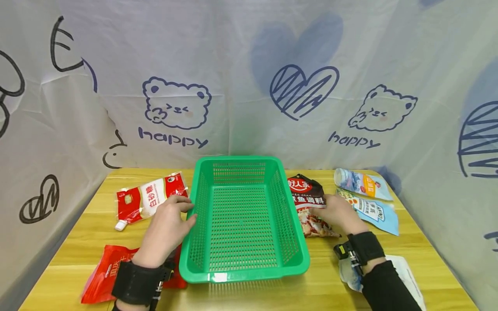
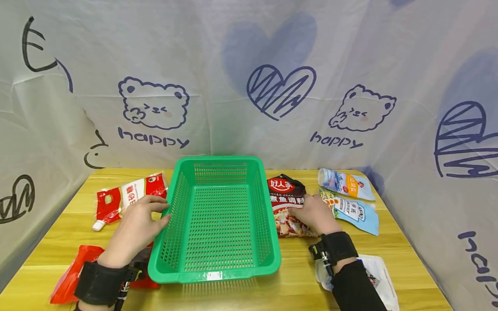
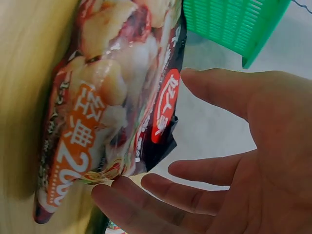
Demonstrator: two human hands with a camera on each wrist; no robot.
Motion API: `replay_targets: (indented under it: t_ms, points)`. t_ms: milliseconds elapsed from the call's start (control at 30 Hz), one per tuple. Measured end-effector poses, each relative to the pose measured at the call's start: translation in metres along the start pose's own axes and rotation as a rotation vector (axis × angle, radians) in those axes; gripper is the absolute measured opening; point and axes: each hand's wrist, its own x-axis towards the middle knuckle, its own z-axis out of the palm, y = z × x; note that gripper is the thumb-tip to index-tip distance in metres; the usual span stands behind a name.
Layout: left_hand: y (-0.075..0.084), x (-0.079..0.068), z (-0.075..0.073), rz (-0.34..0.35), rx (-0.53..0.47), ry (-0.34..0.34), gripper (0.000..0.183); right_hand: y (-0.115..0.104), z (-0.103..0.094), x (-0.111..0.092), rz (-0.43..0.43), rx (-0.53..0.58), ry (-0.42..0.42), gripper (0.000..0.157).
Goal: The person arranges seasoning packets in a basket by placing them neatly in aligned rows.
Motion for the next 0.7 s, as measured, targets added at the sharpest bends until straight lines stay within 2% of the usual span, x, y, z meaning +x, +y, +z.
replay_targets:
  t_ms: [333,533,700]
  points:
    - [0.001,0.002,0.001,0.018,-0.003,0.017,0.026,0.01,0.002,0.009,0.028,0.01,0.006,0.046]
    - [0.001,0.001,0.001,-0.002,-0.003,-0.004,0.025,0.016,0.005,0.007,0.072,0.032,-0.042,0.055]
    - [0.0,0.001,0.0,-0.005,-0.001,-0.004,0.024,0.018,0.008,0.009,0.084,0.028,-0.038,0.061]
